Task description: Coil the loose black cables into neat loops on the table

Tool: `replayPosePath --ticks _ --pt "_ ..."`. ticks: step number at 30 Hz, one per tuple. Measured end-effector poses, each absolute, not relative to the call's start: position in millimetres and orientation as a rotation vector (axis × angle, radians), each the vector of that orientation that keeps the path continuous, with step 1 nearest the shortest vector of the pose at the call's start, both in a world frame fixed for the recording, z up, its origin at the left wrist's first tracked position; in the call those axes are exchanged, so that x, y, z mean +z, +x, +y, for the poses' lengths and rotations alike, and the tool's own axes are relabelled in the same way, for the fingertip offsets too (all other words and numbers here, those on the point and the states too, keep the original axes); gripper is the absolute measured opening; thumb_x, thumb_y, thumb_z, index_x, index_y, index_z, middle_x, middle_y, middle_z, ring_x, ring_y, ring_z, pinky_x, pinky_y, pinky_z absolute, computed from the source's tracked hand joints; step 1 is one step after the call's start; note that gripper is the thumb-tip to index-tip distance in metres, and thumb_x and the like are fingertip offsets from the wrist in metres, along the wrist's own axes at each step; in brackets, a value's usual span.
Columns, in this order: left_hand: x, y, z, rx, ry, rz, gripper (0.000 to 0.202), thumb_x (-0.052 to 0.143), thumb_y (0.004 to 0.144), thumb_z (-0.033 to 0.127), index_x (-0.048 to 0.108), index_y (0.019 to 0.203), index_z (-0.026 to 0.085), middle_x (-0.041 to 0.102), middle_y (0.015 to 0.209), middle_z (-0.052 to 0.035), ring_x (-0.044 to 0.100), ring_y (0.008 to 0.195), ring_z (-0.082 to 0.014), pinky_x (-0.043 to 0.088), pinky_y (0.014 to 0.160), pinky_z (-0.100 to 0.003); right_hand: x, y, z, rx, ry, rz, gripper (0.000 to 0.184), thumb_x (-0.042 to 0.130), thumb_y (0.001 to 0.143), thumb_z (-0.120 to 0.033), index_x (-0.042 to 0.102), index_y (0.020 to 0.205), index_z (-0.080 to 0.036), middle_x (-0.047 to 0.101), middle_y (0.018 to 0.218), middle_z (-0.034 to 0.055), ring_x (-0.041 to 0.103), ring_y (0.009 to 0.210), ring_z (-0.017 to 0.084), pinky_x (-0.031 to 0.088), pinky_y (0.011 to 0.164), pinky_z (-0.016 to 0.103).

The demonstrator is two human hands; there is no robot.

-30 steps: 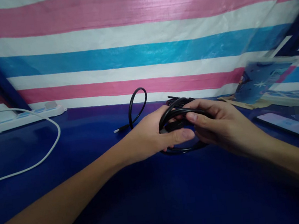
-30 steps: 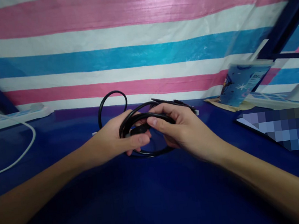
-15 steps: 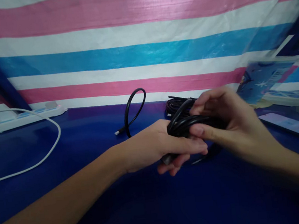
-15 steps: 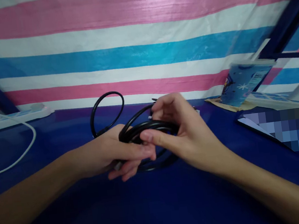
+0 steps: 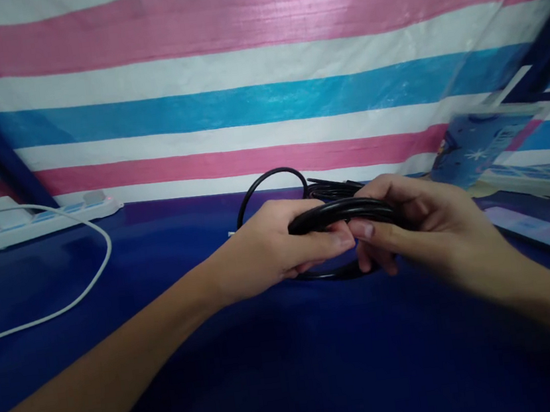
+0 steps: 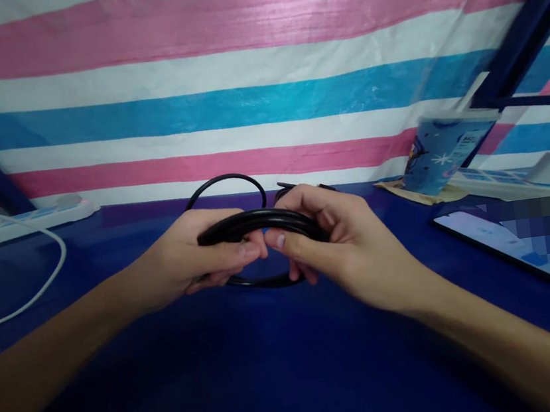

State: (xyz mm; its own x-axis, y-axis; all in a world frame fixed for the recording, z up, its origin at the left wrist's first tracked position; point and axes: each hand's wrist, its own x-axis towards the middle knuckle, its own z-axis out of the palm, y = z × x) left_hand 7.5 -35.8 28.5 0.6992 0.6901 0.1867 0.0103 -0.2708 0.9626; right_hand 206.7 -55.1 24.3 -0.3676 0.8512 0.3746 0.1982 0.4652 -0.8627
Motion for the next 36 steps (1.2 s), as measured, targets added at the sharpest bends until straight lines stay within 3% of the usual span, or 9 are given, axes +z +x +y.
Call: replayPosePath --ticks 6,9,13,16,18,24,29,33,36 --pt "22.1 12.5 -39.2 0.760 1.705 0.518 0.019 0.064 0.083 0.032 0.052 0.076 0.018 0.044 0.055 0.0078 0.036 0.043 -0.0015 0.029 0.039 -0.013 19.4 213.6 -54.0 1.553 -0.726 -1.876 0.028 0.057 0.089 -0.045 0.055 0.076 -0.020 0.041 0.041 -0.0081 0.040 0.034 0.006 0.051 0.050 0.025" --pt "20.7 16.4 -41.3 0.783 1.745 0.527 0.018 0.063 0.084 0.035 0.052 0.084 0.020 0.047 0.054 0.0085 0.040 0.041 -0.0029 0.033 0.040 -0.014 16.0 210.6 -55.3 1.635 -0.714 -1.726 0.038 0.058 0.087 -0.048 0.049 0.064 -0.020 0.031 0.042 -0.0083 0.027 0.033 0.004 0.039 0.039 0.020" --pt "18.5 13.9 -31.4 1.311 1.894 0.677 0.021 0.055 0.088 0.042 0.055 0.088 0.021 0.057 0.065 0.0029 0.055 0.057 -0.0088 0.043 0.053 -0.020 18.0 205.5 -56.1 1.585 -0.678 -1.553 0.055 0.059 0.085 -0.050 0.030 0.051 -0.018 0.022 0.042 -0.0071 0.018 0.034 0.004 0.019 0.033 0.020" --pt "16.8 6.3 -13.9 1.872 1.850 0.856 0.017 0.055 0.089 0.038 0.058 0.088 0.021 0.062 0.083 -0.0016 0.059 0.079 -0.0126 0.045 0.071 -0.023 26.3 208.2 -56.0 1.574 -0.638 -1.424 0.057 0.059 0.085 -0.049 0.023 0.053 -0.018 0.015 0.043 -0.0074 0.011 0.035 0.004 0.016 0.033 0.020" --pt "16.0 3.1 -4.5 1.988 1.604 0.971 0.019 0.057 0.087 0.039 0.056 0.090 0.020 0.063 0.094 -0.0038 0.059 0.087 -0.0143 0.045 0.073 -0.024 32.2 212.3 -56.0 1.561 -0.596 -1.351 0.054 0.058 0.086 -0.046 0.024 0.055 -0.018 0.014 0.043 -0.0076 0.010 0.035 0.004 0.016 0.033 0.020" --pt "8.2 20.3 -18.6 1.027 1.095 0.640 0.059 0.039 0.085 0.067 0.060 0.095 0.013 0.068 0.093 -0.0142 0.065 0.079 -0.0231 0.049 0.071 -0.035 37.6 220.6 -54.5 1.584 -0.498 -1.175 0.050 0.044 0.094 -0.046 0.031 0.055 -0.018 0.014 0.043 -0.0069 0.009 0.034 0.005 0.020 0.034 0.019" --pt "1.0 38.6 -42.3 0.828 1.185 0.380 0.030 0.067 0.080 0.043 0.069 0.099 0.019 0.069 0.108 -0.0052 0.058 0.108 -0.0192 0.045 0.088 -0.028 31.9 217.9 -51.3 1.554 -0.461 -1.112 0.051 0.039 0.096 -0.047 0.027 0.055 -0.019 0.014 0.043 -0.0064 0.010 0.033 0.006 0.022 0.034 0.020" --pt "2.4 43.3 -45.8 1.012 1.187 0.565 0.018 0.064 0.084 0.034 0.070 0.092 0.019 0.066 0.083 0.0005 0.058 0.084 -0.0094 0.043 0.079 -0.020 22.4 210.9 -48.1 1.616 -0.492 -1.186 0.049 0.046 0.093 -0.045 0.029 0.055 -0.019 0.015 0.043 -0.0072 0.010 0.033 0.005 0.020 0.033 0.020" --pt "8.8 40.7 -45.5 1.121 1.238 0.611 0.022 0.057 0.088 0.028 0.065 0.074 0.014 0.044 0.050 0.0052 0.045 0.052 -0.0053 0.040 0.059 -0.019 16.8 208.5 -46.0 1.701 -0.536 -1.299 0.048 0.052 0.090 -0.043 0.027 0.057 -0.019 0.016 0.043 -0.0081 0.010 0.034 0.005 0.020 0.033 0.019"
